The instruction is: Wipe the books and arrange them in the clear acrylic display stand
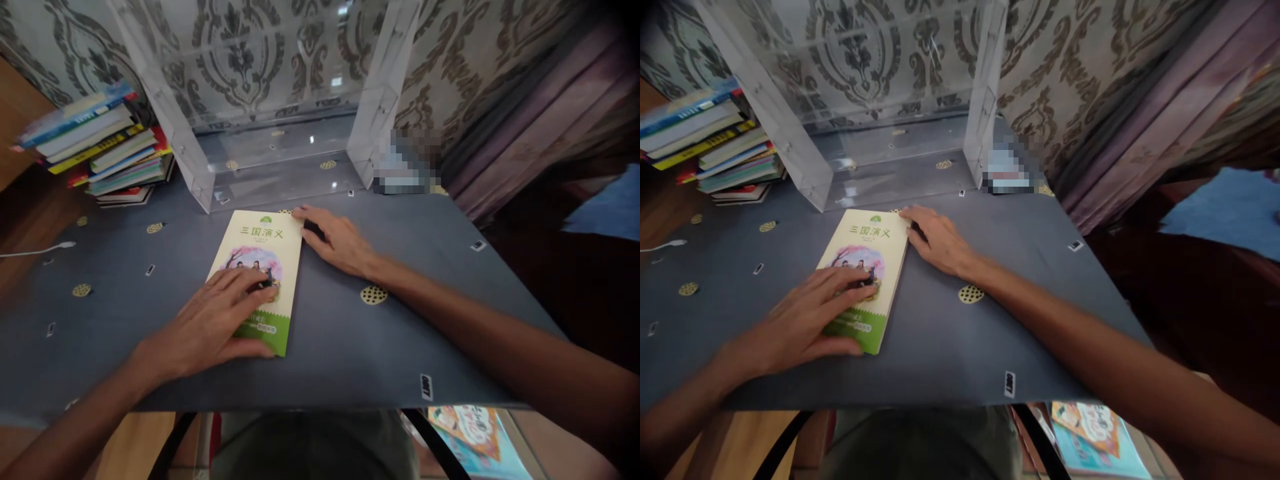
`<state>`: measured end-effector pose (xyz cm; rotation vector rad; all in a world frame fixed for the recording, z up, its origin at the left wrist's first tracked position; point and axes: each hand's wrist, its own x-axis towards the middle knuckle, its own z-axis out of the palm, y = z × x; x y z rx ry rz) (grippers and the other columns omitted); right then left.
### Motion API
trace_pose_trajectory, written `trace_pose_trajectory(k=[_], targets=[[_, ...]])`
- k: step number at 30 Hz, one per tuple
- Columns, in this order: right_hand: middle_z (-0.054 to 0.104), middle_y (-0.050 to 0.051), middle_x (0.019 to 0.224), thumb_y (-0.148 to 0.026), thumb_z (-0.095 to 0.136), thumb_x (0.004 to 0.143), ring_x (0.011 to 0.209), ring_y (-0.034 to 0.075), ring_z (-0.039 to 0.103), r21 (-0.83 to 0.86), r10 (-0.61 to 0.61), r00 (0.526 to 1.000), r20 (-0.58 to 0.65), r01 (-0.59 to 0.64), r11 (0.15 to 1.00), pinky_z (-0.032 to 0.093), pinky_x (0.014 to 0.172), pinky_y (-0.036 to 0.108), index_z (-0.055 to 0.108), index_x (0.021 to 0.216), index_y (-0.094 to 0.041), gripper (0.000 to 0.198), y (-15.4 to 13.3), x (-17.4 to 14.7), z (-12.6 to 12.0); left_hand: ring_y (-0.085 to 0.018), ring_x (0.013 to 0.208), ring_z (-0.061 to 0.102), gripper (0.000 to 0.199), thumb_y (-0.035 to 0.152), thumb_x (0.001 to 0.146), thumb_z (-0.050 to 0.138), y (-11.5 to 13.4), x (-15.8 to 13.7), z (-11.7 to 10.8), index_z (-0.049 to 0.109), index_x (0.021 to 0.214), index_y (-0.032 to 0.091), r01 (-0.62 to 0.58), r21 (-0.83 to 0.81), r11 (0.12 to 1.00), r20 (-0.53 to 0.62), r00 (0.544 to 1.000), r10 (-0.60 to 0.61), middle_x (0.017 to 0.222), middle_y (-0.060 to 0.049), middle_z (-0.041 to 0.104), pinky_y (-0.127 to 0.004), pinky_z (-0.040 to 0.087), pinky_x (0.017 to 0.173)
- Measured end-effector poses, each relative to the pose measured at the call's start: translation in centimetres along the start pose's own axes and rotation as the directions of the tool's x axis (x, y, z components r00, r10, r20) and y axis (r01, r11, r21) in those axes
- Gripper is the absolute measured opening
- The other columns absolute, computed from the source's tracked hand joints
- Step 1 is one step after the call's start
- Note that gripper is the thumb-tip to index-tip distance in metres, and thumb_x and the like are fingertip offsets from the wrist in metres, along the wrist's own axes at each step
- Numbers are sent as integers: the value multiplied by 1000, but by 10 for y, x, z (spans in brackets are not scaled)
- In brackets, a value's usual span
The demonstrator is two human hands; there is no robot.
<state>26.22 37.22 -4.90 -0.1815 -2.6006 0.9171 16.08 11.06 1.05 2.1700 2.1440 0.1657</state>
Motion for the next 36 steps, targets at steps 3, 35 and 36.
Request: trace_pose_trajectory(k=[3,35,36], targets=[[60,7,144,-23,47,97,143,26,46,-15,-30,999,-26,30,999,38,118,51,58,136,-22,40,-1,-8,0,-33,138,46,64,63,91,60,5,-3,1,50,142,25,-63,27,998,83,995,61,145,-12,55,-53,40,115],[72,9,107,-8,46,98,105,19,64,468,-402,916,-10,359,807,55,92,39,64,124,-18,34,-83,-84,3,-24,103,71,24,19,97,54,7,-17,9,68,114,12,-261,50,964,-251,931,265,116,-11,75,-39,59,93],[72,9,106,-8,45,97,104,18,64,475,-411,912,-10,366,800,55,92,39,64,124,-18,34,-84,-85,3,-24,104,71,25,21,97,55,7,-18,10,68,116,13,-253,42,967,-258,932,255,116,-11,74,-39,58,95]])
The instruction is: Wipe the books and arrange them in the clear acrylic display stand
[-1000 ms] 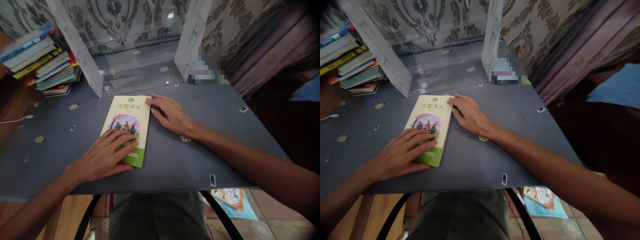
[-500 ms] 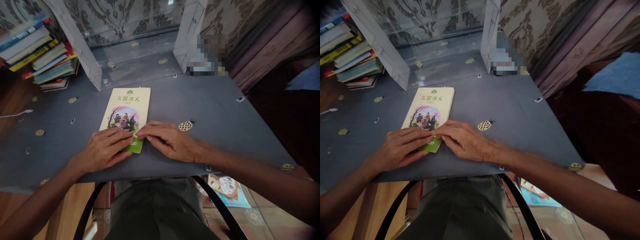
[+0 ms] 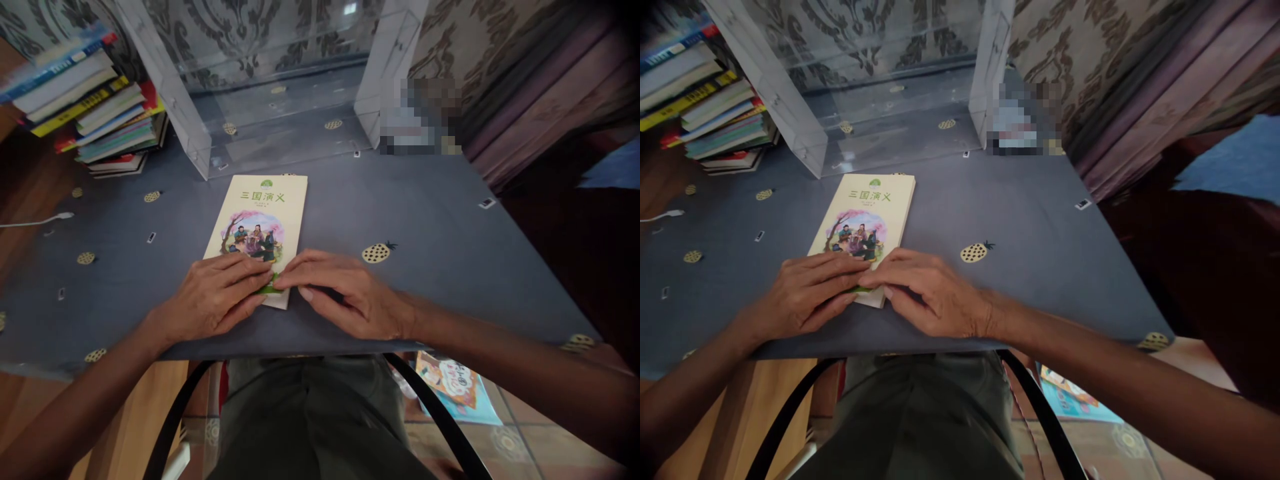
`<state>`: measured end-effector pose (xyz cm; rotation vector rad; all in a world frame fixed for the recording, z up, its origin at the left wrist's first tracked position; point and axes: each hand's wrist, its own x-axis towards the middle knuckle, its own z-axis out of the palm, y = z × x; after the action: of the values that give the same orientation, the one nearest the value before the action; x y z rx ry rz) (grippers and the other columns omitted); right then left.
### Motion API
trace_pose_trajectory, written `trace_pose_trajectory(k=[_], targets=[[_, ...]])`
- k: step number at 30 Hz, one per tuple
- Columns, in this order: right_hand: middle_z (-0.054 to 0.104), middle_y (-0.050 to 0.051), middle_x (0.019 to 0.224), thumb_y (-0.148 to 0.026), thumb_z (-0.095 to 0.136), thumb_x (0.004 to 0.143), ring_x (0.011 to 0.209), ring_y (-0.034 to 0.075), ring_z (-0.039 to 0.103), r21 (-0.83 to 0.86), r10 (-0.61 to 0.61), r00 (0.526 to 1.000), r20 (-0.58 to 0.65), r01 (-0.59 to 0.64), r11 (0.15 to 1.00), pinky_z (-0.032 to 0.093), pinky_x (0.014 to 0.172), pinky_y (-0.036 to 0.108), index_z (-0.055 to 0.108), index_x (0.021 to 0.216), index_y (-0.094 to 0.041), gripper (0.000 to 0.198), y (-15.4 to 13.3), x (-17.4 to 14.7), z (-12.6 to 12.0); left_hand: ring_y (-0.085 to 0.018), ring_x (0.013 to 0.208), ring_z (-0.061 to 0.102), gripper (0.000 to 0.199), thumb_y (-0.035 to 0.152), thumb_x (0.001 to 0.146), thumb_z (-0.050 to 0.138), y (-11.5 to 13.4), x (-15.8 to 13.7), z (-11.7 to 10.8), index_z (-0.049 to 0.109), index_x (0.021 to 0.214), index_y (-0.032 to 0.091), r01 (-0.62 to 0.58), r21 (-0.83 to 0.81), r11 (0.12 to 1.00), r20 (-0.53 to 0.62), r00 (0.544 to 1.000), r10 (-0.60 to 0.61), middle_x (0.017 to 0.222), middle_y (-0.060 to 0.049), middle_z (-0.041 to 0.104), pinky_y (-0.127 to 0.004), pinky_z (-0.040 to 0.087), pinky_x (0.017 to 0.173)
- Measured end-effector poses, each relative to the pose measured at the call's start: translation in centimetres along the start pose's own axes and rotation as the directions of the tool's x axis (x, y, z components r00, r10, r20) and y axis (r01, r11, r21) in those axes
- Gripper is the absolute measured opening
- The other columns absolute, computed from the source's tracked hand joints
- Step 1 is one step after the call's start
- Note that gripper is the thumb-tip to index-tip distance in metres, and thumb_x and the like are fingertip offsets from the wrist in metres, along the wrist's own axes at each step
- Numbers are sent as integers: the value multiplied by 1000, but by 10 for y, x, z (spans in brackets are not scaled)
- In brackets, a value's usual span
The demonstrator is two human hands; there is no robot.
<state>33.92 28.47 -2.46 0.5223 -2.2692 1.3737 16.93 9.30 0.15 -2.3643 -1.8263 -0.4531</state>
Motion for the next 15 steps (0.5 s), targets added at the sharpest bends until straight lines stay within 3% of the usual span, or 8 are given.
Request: trace_pose_trajectory(k=[7,10,13,15], targets=[[72,10,95,-13,49,96,97,20,62,-59,-42,985,169,52,997,57,86,36,67,115,-12,25,-4,1,4,-23,108,69,29,25,95,59,-3,-5,1,66,122,17,30,-109,994,-30,999,-34,118,-10,73,-38,57,97],[72,9,94,-14,50,97,95,19,63,-62,-6,989,145,15,998,58,86,36,67,112,-12,23,-3,4,2,-21,108,67,24,21,99,54,-19,-2,1,66,119,18,141,-129,982,-92,984,-153,116,-10,72,-38,57,96],[72,11,102,-16,49,98,102,22,63,-238,101,994,40,-89,967,57,91,43,67,112,-14,22,6,9,-4,-29,121,61,34,31,101,49,-43,2,6,61,129,15,421,2,907,-166,895,-415,129,-16,66,-48,53,100],[69,15,118,-18,50,98,114,27,59,-408,186,981,-51,-190,893,53,98,52,66,114,-14,23,16,13,-8,-34,126,57,46,40,102,45,-56,3,12,55,137,12,556,40,830,-147,825,-545,135,-19,62,-54,49,105]])
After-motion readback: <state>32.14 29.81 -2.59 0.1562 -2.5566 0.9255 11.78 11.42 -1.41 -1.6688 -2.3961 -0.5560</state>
